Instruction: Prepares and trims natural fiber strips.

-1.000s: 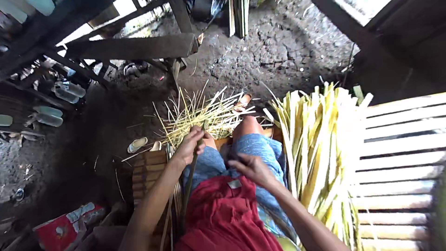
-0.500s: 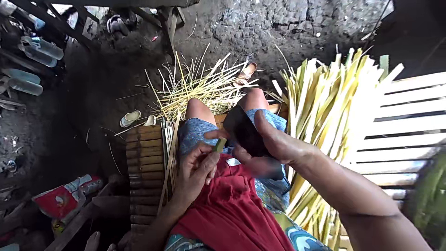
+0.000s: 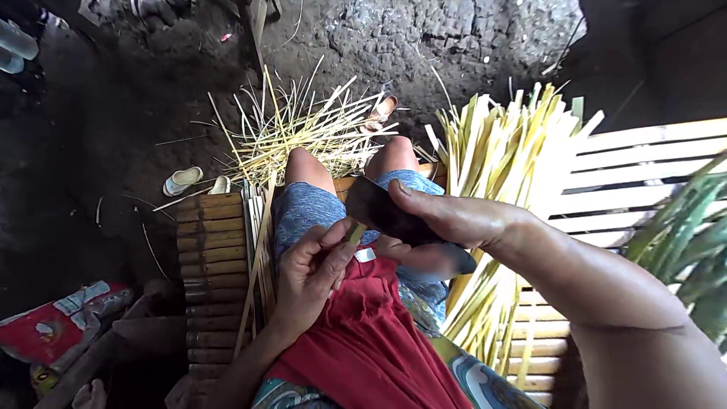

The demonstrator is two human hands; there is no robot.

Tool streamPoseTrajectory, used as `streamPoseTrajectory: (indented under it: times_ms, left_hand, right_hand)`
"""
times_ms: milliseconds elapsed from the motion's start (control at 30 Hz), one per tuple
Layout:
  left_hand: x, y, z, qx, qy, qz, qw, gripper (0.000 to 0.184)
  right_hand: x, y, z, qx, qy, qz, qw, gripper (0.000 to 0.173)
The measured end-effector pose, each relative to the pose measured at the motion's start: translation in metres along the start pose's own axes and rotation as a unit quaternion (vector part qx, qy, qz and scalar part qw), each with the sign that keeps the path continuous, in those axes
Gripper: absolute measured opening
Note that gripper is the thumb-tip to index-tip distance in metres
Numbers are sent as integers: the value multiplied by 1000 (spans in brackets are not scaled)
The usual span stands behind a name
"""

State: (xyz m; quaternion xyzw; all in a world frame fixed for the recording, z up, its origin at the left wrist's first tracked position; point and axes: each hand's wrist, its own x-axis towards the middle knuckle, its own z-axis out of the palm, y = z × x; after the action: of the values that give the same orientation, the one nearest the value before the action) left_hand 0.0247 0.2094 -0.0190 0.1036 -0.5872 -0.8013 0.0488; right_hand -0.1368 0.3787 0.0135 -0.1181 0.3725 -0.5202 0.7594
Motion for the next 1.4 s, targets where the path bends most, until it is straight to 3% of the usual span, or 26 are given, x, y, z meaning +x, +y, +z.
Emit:
streamPoseTrajectory:
  times_ms: [367,600,800,900,1033,1233,1400]
  left_hand:
    - [-1,2,0,1,-6,13,1000,6]
    - [-5,3,3,24,-30,25,999,5]
    - [-4,-2,7,-20,-43,15,999,5]
    - [-2,-2,4,-30,-31,-5,999,5]
    - [0,-3,2,-42,-23,-9,999,7]
    - [0,0,-4,-29,-3,-15,999,13]
    - [-2,2,-5,-48,-14,-26,998,13]
  right_hand:
    - [0,-5,1,-20,-23,1,1000,72]
    - [-8,-11,12,-143,15,-21,989,70]
    - [12,13,22,3,24,-38,999,79]
    - [17,14,15,2,10,-58,998,87]
    - [13,7,12,-49,40,-49,997,75]
    - [2,11,11,-18,48,-44,998,70]
    - [8,21,13,-84,22,-124,989,70]
